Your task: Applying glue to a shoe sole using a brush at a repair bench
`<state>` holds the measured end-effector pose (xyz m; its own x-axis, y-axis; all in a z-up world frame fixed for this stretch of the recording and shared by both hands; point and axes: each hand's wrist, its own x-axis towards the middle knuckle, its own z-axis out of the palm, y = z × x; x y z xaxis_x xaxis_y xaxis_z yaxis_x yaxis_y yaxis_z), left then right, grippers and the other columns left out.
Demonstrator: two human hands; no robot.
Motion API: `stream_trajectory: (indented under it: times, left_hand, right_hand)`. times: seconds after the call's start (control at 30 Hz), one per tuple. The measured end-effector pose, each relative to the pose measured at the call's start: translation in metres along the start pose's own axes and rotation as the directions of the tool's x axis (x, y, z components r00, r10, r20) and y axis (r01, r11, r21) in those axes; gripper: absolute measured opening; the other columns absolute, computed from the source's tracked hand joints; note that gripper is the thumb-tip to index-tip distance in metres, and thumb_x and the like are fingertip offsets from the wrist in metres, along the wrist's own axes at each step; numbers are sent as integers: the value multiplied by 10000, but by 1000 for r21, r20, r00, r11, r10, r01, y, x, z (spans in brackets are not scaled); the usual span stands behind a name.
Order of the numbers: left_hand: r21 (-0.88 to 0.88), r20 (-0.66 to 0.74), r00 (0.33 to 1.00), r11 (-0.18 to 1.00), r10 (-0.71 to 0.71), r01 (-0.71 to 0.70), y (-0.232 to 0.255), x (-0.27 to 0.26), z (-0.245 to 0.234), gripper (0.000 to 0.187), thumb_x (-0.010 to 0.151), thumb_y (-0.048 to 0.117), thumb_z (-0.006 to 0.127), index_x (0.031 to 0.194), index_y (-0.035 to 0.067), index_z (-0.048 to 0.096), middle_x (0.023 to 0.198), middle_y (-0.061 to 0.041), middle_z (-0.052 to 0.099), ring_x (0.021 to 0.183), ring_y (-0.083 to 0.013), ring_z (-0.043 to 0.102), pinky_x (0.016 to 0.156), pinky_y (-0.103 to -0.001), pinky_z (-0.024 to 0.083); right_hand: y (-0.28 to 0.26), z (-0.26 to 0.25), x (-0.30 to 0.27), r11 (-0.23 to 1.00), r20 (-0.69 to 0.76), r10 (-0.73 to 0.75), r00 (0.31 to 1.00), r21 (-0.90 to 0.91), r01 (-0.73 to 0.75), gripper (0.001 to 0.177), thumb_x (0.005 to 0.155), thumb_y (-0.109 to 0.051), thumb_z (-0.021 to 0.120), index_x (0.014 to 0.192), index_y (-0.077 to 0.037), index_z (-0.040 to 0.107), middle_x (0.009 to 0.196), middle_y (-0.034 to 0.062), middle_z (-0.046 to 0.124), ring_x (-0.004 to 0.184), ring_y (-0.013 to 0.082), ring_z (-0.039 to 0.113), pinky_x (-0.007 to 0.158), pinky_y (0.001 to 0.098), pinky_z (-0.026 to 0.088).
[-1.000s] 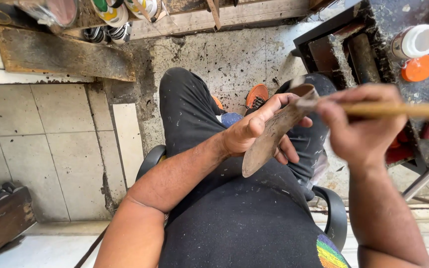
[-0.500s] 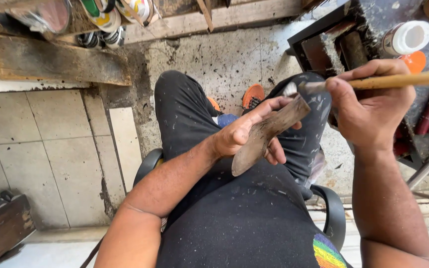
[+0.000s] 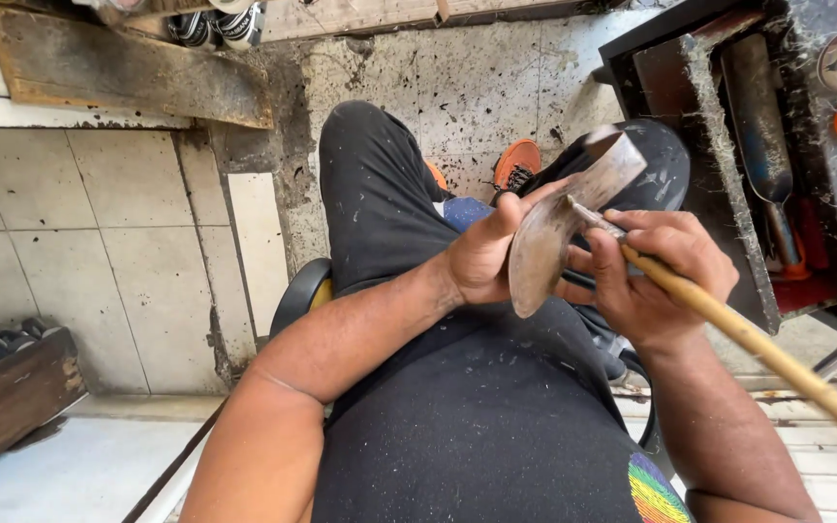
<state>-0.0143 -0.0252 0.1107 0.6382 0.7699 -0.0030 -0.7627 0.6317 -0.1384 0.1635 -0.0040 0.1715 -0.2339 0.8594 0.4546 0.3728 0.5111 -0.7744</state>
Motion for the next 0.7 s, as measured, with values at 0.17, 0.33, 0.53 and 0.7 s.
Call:
stream_trajectory:
  times: [0.17, 0.33, 0.53, 0.7]
  left_hand:
    - [217, -60, 985, 965, 162, -145, -13, 10, 0, 973, 849, 485, 888, 1555, 34, 393, 1333, -207, 628, 1078, -323, 708, 878, -659, 600]
    - [194, -20, 996, 978, 86, -81, -7, 4, -32, 1061, 755, 339, 962, 1589, 90, 355, 1441, -178, 543, 1163, -363, 683, 885, -603, 636]
    - [292, -12, 994, 950, -108, 107, 7, 0, -10, 1281, 628, 223, 1032, 1646, 129, 260, 1525, -164, 499, 1125, -423, 703, 850, -522, 668]
    - [429, -93, 992, 896, -88, 119, 5, -1, 1, 1225, 609, 192, 1032, 1610, 123, 330, 1519, -122, 506, 1086, -425, 728, 763, -432, 676]
  right_hand:
    - [-5, 14, 6, 990, 19, -130, 991, 63, 129, 296, 914, -29, 889, 876, -14, 595, 866, 234, 742, 734, 405, 753, 696, 415, 587]
    - [-14, 6, 1, 969, 101, 84, 991, 223, -105, 288, 879, -39, 836, 932, -53, 553, 879, 173, 714, 823, 309, 758, 873, 378, 601]
    - [-3, 3, 6, 966, 18, 189, 982, 178, -189, 340, 946, 69, 809, 1060, 11, 494, 922, 226, 632, 883, 329, 755, 808, 385, 625]
    - [1, -7, 16, 999, -64, -39, 997, 34, 42, 252, 978, 110, 832, 1063, 63, 600, 941, 244, 679, 911, 380, 761, 805, 422, 609]
